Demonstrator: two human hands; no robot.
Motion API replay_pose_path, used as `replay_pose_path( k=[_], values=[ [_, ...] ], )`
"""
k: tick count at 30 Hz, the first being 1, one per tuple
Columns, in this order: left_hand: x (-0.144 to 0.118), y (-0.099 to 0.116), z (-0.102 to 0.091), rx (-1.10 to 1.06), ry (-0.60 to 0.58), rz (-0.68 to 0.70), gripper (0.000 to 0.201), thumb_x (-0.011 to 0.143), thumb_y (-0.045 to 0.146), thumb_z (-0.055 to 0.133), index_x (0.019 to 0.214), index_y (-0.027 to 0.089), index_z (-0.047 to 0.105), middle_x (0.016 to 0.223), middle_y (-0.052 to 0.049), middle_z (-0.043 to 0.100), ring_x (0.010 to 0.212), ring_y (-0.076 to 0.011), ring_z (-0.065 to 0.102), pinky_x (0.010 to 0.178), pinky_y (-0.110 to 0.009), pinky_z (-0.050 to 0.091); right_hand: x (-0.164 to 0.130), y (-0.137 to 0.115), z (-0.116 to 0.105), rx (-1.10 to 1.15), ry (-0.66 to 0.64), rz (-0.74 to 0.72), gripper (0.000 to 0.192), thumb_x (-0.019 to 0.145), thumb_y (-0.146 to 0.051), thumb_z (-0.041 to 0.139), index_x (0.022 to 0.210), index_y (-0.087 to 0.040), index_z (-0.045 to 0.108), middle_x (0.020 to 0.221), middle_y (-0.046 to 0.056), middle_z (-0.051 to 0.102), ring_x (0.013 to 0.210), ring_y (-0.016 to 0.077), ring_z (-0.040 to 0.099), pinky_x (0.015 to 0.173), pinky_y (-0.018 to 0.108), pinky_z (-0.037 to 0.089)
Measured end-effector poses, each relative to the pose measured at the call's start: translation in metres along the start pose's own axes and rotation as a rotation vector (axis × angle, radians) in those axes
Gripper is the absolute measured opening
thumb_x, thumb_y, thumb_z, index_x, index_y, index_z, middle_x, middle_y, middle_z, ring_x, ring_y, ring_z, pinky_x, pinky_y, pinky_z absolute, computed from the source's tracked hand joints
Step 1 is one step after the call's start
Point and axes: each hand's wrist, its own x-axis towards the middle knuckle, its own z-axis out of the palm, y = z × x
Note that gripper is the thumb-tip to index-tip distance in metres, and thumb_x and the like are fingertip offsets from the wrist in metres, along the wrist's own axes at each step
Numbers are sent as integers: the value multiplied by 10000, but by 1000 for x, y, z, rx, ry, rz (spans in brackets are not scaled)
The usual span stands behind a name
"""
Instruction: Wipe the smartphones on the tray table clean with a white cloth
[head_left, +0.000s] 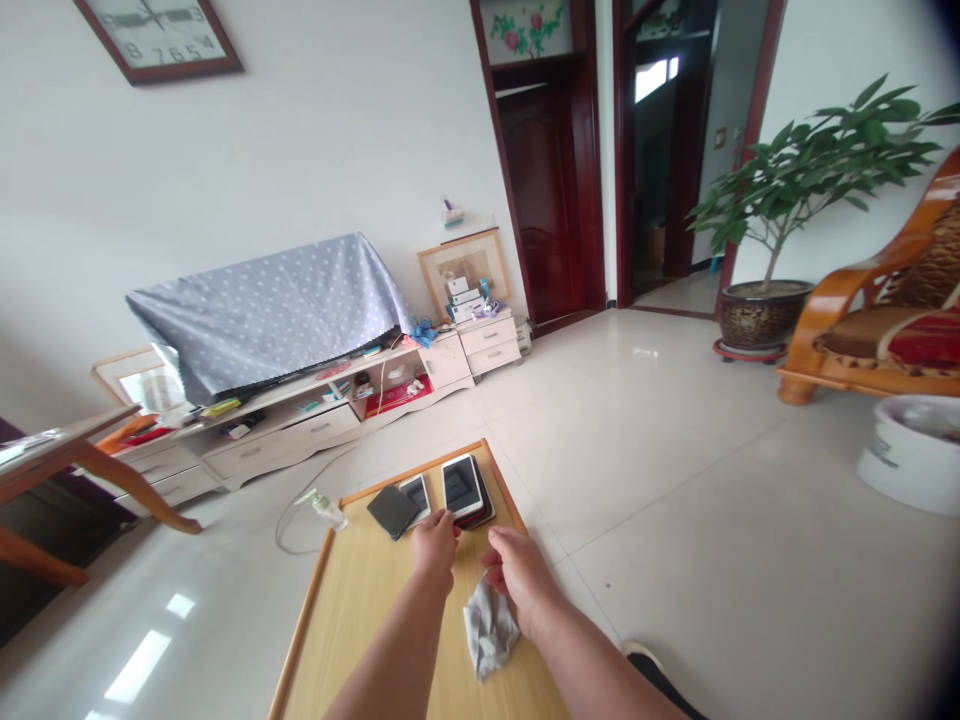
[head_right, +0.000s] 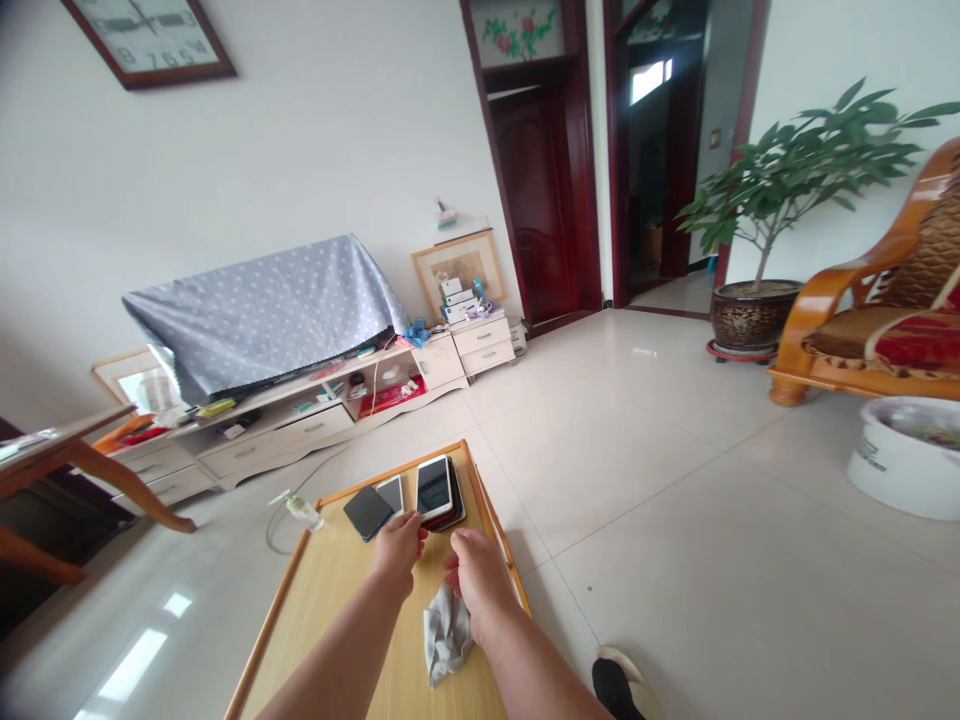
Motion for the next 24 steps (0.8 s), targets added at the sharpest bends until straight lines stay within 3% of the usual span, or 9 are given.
replay_pose_path(
  k=[5, 9, 12, 15, 17, 19, 21, 24],
  values=[
    [3, -6, -2, 34, -30, 1, 313, 721, 489, 605, 716, 179, 650, 552, 11, 558, 470, -108, 472, 481, -239, 370, 0, 1, 4, 2, 33, 27, 383, 850, -510, 579, 1061, -198, 648, 759, 33, 685, 558, 145, 623, 446, 213, 379],
    [7, -13, -7, 123, -5, 23, 376, 790, 502, 540, 878, 168, 687, 601, -5, 603, 507, -131, 528, 515, -256, 409, 0, 4, 6, 12, 31, 38, 416, 837, -531, 598, 1077, -194, 646, 815, 49, 707, 660, 179, 678, 488, 226, 431],
    [13, -16, -19, 245, 61, 51, 416, 835, 492, 512, 1042, 172, 679, 712, -40, 673, 629, -175, 620, 601, -288, 463, -1, 6, 7, 8, 24, 36, 446, 832, -547, 605, 1093, -187, 644, 827, 54, 710, 669, 183, 684, 487, 227, 425],
    [21, -17, -35, 415, 141, 93, 405, 873, 448, 486, 1151, 203, 651, 972, -96, 718, 894, -230, 673, 801, -351, 497, -1, 6, 9, 9, 23, 34, 461, 827, -555, 617, 1098, -183, 645, 834, 59, 714, 665, 180, 680, 494, 230, 430],
    [26, -19, -46, 535, 174, 130, 417, 888, 433, 477, 1231, 242, 618, 1240, -116, 659, 1154, -274, 603, 982, -414, 441, -2, 5, 10, 8, 26, 43, 467, 821, -556, 629, 1101, -182, 644, 845, 66, 721, 660, 178, 677, 496, 233, 434],
    [30, -22, -57, 644, 177, 157, 470, 895, 445, 476, 1330, 284, 552, 1466, -96, 517, 1371, -311, 430, 1117, -491, 319, -3, 4, 11, 9, 27, 52, 476, 813, -555, 646, 1108, -182, 641, 853, 74, 728, 659, 179, 677, 497, 233, 436],
    [32, -27, -67, 736, 150, 159, 532, 897, 477, 478, 1400, 305, 485, 1555, -74, 424, 1464, -330, 289, 1170, -565, 204, -5, 4, 12, 14, 25, 51, 476, 806, -553, 662, 1100, -179, 641, 848, 78, 731, 661, 177, 675, 498, 231, 436],
    [29, -36, -80, 839, 87, 152, 557, 908, 518, 458, 1425, 310, 460, 1576, -65, 397, 1492, -332, 239, 1188, -616, 104, -6, 5, 12, 25, 10, 48, 455, 803, -545, 673, 1067, -176, 647, 845, 80, 731, 667, 171, 673, 500, 222, 432]
  ],
)
